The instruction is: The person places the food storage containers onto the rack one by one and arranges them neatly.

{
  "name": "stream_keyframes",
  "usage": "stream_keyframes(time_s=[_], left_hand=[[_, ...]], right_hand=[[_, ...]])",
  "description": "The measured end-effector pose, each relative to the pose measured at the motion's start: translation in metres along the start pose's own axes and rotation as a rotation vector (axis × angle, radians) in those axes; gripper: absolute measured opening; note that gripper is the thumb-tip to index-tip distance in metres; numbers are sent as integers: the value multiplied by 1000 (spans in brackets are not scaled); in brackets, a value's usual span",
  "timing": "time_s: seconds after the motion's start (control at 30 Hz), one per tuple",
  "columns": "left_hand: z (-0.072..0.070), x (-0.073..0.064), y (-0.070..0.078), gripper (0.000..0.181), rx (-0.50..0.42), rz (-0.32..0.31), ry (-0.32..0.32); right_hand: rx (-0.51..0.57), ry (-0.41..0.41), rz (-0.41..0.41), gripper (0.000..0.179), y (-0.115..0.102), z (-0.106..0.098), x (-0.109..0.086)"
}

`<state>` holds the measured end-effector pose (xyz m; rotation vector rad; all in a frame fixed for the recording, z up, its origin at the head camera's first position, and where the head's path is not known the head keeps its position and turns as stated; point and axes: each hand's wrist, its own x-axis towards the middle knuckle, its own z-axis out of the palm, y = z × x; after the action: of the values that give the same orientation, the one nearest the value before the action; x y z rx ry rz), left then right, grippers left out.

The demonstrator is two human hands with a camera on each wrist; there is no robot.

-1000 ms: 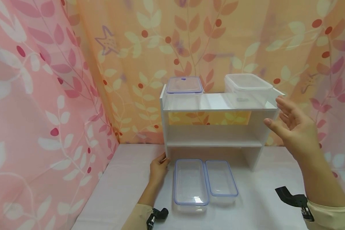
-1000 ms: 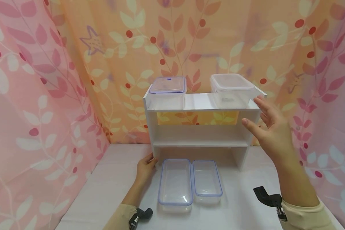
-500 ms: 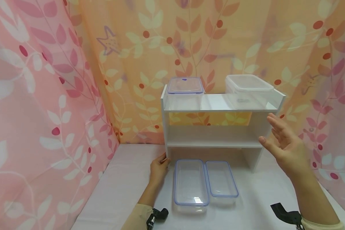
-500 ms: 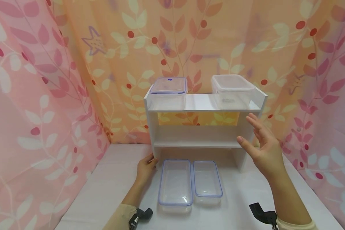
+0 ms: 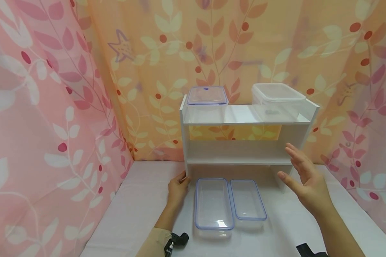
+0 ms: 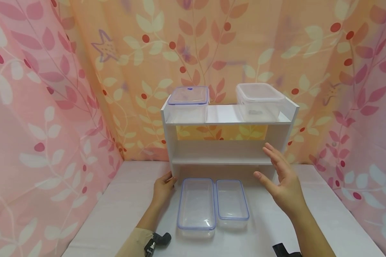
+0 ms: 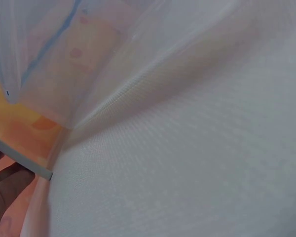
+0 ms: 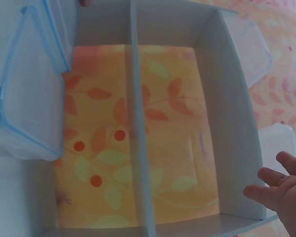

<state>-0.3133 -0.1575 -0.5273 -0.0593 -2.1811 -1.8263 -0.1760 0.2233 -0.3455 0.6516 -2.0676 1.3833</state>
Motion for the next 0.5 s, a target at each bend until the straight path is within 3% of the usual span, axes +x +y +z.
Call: stream_keyframes(time_s=[0.5], left_hand=[[1, 1, -4, 39, 20, -5, 35]], right_hand=[[32, -86, 90, 87, 26, 21, -36]])
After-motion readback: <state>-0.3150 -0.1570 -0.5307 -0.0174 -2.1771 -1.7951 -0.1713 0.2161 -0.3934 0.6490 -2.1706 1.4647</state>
